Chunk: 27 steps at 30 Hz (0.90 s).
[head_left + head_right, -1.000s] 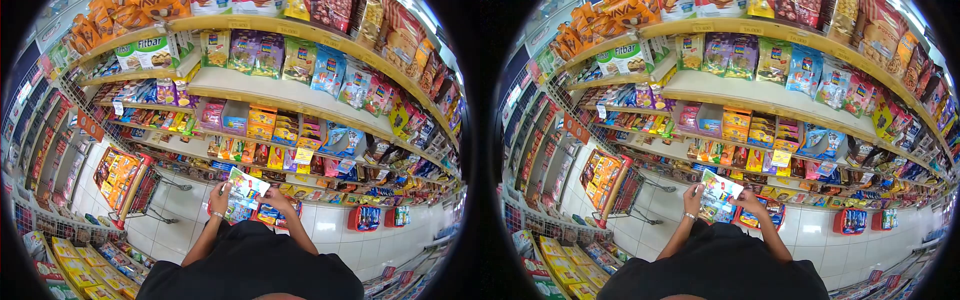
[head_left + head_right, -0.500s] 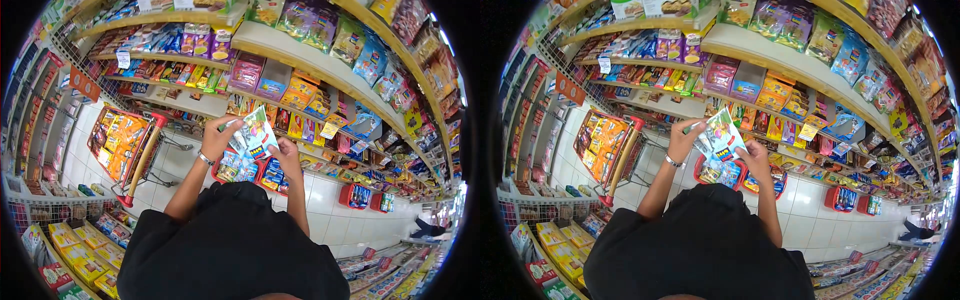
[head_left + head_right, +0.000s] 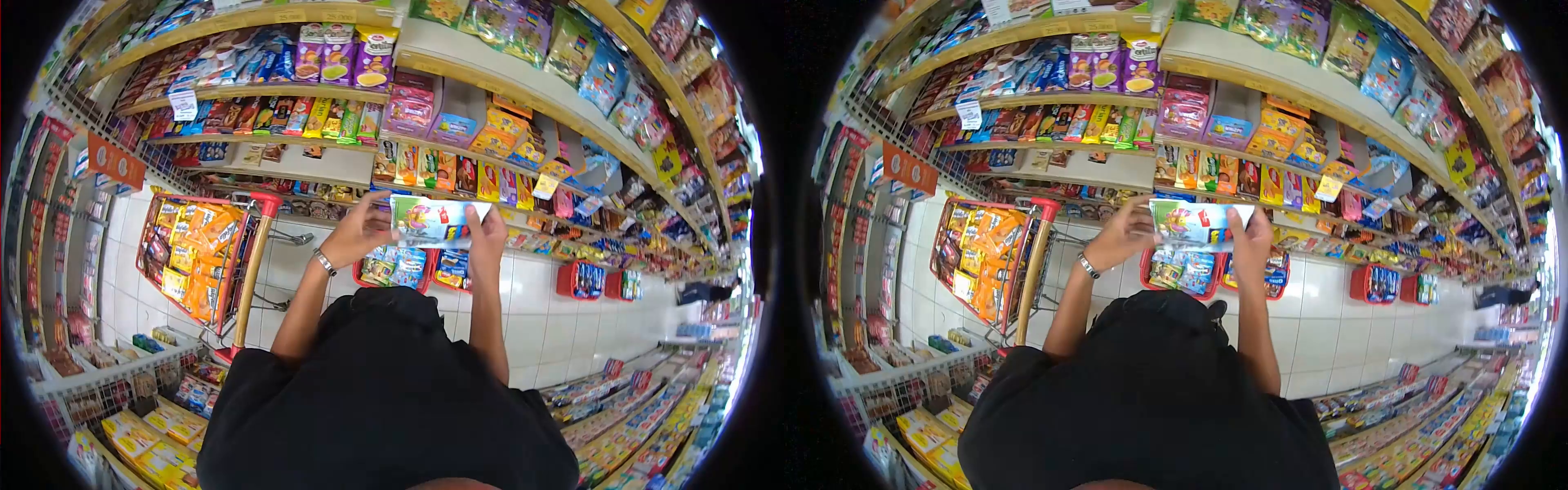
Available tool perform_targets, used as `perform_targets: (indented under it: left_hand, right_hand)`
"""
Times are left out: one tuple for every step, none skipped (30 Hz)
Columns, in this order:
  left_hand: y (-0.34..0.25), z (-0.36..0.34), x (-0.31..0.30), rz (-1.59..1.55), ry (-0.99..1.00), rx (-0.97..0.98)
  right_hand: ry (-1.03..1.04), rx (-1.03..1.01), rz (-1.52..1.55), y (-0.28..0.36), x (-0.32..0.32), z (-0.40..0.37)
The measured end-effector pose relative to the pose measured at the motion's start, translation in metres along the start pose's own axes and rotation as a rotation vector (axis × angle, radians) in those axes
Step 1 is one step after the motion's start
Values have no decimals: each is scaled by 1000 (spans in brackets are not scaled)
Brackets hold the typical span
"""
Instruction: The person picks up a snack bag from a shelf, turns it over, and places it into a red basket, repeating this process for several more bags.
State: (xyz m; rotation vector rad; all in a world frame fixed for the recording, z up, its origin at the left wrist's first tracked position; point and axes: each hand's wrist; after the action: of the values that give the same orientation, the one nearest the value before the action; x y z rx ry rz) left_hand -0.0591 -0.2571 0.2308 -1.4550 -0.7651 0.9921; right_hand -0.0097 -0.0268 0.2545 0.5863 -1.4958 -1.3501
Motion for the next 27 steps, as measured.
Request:
perform_targets:
  left_hand:
    - [-6,-5,0,182,114,-15]
    - [5,0,4,352,3,182]
    - [-4,-2,5,354,14,195]
    - [-23,-5,6,485,-62,273]
    - [-41,-5,8,612,-143,356]
    - [-53,-5,14,580,-191,434]
    - [-54,-4,19,576,-179,441]
    - [-55,-3,23,500,-17,380]
    - [-54,-2,25,424,140,315]
    - [-46,-1,29,394,142,264]
    - [-40,0,29,397,142,272]
    - [-34,0,28,313,133,206]
    - [-30,-1,27,228,128,133]
    - [-28,-2,28,33,49,149]
    - [-27,-1,23,-85,35,89]
    - [-29,-2,18,-134,38,57]
    - [-33,-3,14,-181,40,25]
    - [-33,-2,15,-176,48,27]
    - [-30,-1,16,-207,34,63]
    - [-28,0,18,-238,22,99]
    - [-28,2,20,-235,34,104]
    - [-27,1,21,-208,58,112]
    - [-26,0,23,-182,81,118]
    - [-25,0,24,-206,60,94]
    - [-26,0,25,-203,70,96]
    - [-27,2,25,-237,40,84]
    - [-27,1,25,-271,11,64]
  right_hand:
    - [36,-70,-13,-1,-4,5]
    - [109,-56,-200,8,-9,6]
    - [182,-40,-386,20,-9,5]
    - [261,-40,-467,31,-3,0]
    - [340,-43,-550,38,3,-2]
    - [382,-38,-566,38,6,-4]
    - [368,-40,-569,38,9,-10]
    - [391,-51,-575,40,16,-16]
    - [419,-62,-579,43,20,-20]
    - [406,-3,-570,44,20,-23]
    - [404,-10,-569,43,19,-24]
    - [308,-103,-496,40,16,-24]
    - [209,-188,-422,35,12,-25]
    - [170,-192,-435,31,0,-24]
    - [163,-196,-431,27,-7,-23]
    - [127,-143,-269,23,-14,-26]
    - [90,-92,-106,19,-20,-28]
    - [206,-83,-83,15,-24,-30]
    - [197,-88,-80,11,-26,-35]
    - [214,-16,-31,7,-24,-41]
    - [232,52,19,4,-23,-45]
    - [180,73,-46,0,-24,-49]
    - [168,67,-45,1,-26,-49]
    - [175,81,-55,4,-29,-51]
    - [183,94,-64,7,-30,-51]
    - [159,63,-32,10,-29,-51]
    - [149,63,-29,12,-31,-51]
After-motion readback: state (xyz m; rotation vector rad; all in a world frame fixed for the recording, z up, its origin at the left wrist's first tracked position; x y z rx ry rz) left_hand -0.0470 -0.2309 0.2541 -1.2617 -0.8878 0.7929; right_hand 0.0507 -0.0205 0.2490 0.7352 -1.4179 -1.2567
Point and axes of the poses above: each hand's wrist, its own z-axis towards the middle knuckle, its own x-axis out of the palm, y = z × x, and after that the axes turned 12 degrees about z, right-handed
